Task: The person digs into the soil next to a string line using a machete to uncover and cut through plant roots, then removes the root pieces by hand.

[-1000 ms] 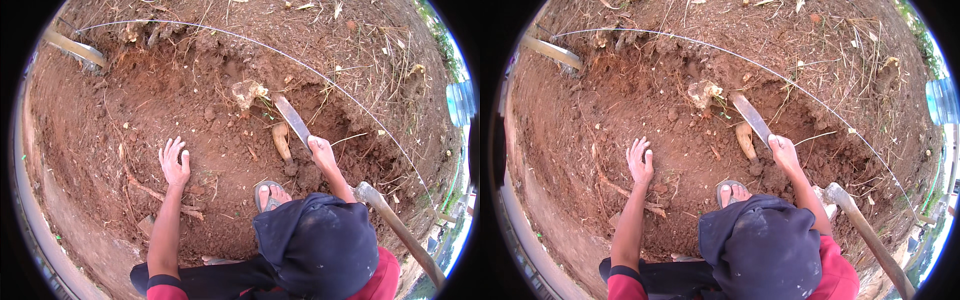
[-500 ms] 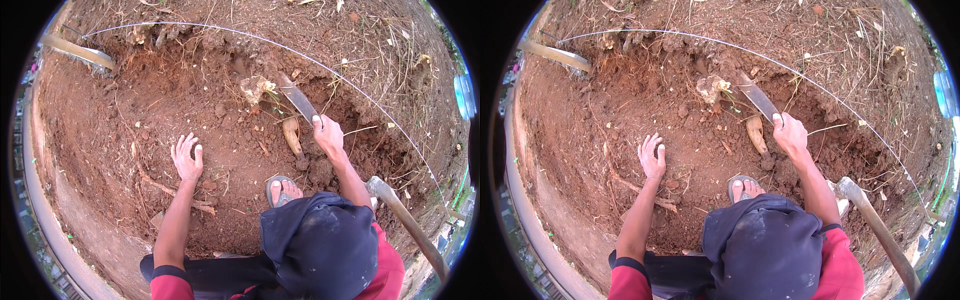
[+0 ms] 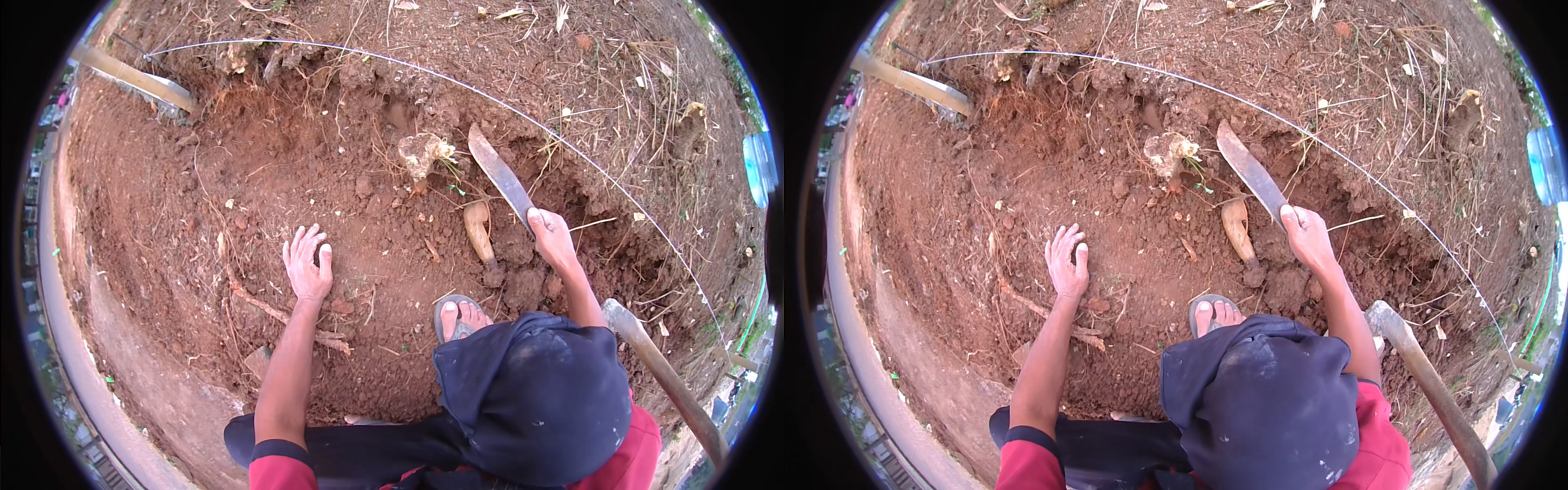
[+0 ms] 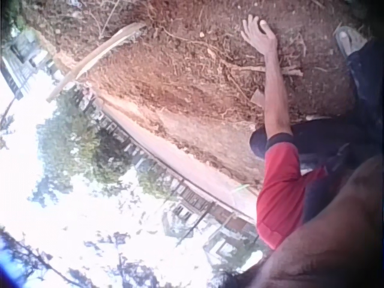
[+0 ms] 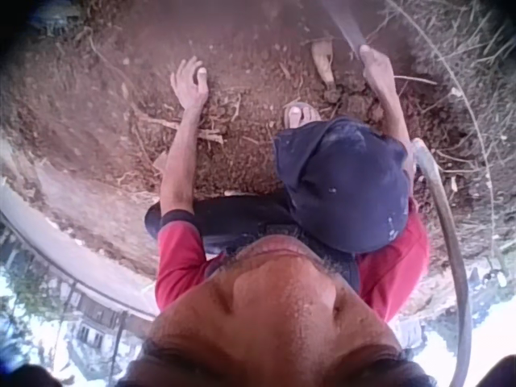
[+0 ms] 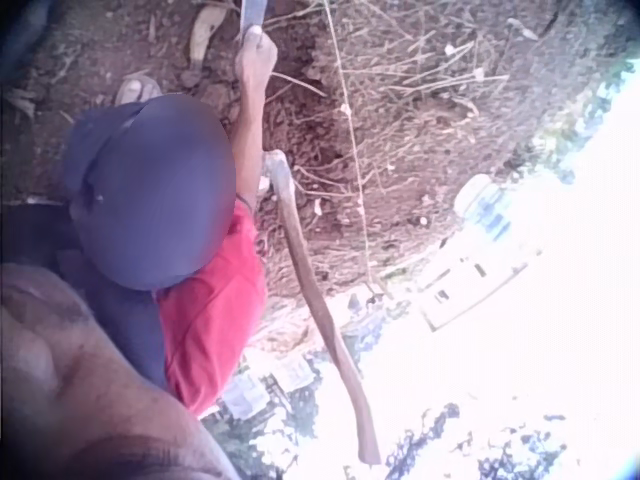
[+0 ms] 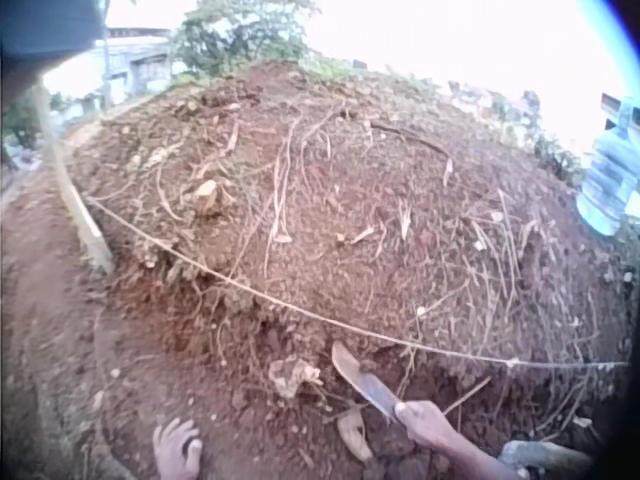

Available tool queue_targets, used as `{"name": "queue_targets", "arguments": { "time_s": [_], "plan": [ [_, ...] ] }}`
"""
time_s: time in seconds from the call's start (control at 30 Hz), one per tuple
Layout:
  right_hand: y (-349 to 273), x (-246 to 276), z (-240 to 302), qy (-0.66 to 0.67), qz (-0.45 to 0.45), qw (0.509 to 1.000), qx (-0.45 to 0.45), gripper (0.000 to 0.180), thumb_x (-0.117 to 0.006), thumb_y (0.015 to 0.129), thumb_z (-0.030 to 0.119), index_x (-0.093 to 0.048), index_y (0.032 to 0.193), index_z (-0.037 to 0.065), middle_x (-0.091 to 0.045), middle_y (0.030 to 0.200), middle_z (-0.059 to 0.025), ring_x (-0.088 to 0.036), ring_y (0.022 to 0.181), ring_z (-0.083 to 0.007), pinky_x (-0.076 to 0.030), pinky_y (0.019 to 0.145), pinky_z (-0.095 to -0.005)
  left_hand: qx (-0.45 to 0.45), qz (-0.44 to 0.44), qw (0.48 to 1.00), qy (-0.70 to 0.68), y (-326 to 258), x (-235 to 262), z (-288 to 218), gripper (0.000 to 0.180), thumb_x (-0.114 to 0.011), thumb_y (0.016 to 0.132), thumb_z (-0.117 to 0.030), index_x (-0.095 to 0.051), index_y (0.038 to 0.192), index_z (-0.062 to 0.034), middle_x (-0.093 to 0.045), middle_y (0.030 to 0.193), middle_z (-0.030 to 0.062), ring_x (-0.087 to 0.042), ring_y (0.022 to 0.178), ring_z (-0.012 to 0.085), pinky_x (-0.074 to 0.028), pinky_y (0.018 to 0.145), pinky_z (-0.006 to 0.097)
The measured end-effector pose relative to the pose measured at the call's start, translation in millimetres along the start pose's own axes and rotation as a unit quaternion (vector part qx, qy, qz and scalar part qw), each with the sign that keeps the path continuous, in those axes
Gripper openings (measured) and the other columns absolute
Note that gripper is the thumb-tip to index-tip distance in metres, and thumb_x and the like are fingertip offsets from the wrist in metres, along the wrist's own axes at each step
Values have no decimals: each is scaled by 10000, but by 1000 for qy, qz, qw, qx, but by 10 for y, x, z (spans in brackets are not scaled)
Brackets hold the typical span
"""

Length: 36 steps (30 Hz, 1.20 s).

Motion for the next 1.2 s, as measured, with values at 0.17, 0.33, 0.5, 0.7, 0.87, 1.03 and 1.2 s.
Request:
{"name": "queue_targets", "arguments": {
  "time_s": [0.17,0.33,0.5,0.7,0.87,1.03,1.2],
  "plan": [
    [-395,249,-52,-175,-41,982,-55,596,-432,945,550,-593,774,2,-595,720,-242,-600,763,-454,-462,672,-486,6,1,1000,6,-7,84,38,243,-583,886,-273,-650,1074,-136,-605,1273,20,-460,1291,266,-217,1125,488],
    [54,276,177,-255,-42,964,-53,586,-394,957,534,-640,802,26,-640,742,-242,-638,784,-441,-500,705,-521,17,13,1000,3,117,-113,-285,234,-553,917,-292,-654,1076,-152,-622,1254,8,-470,1281,257,-219,1118,463],
    [297,-57,446,-194,3,980,-33,572,-405,966,533,-643,830,30,-642,693,-193,-649,702,-382,-502,658,-480,22,9,999,31,98,48,-56,246,-551,916,-297,-649,1087,-149,-607,1281,13,-450,1300,254,-200,1127,469],
    [128,-386,47,325,215,883,-264,496,-493,966,484,-493,674,83,-453,507,-32,-417,389,-136,-286,363,-312,17,12,999,24,81,-11,-91,231,-565,906,-271,-647,1081,-144,-607,1277,16,-450,1301,262,-203,1128,478],
    [22,24,485,-49,64,997,4,470,-567,913,447,-602,831,-14,-551,620,-180,-592,622,-294,-441,608,-417,19,5,999,30,6,83,-15,227,-593,881,-254,-647,1067,-136,-610,1258,11,-449,1298,258,-210,1131,476],
    [78,654,799,-198,-120,968,93,497,-453,969,502,-523,857,23,-570,631,-201,-595,657,-421,-442,603,-488,22,10,999,32,43,33,-67,225,-598,871,-241,-649,1065,-138,-616,1248,7,-458,1287,252,-224,1122,459],
    [604,879,946,-34,-293,941,165,405,-481,1000,401,-547,923,9,-541,651,-142,-517,560,-253,-426,552,-383,8,-10,1000,19,48,31,-93,226,-593,871,-244,-649,1063,-139,-614,1251,11,-463,1282,253,-226,1119,463]
  ]
}}
Point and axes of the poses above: each hand's wrist, its own y-axis towards the middle knuckle, its own x-axis out of the back of the hand, z = x × y, the point moved 5 cm from there along y, towards the middle knuckle
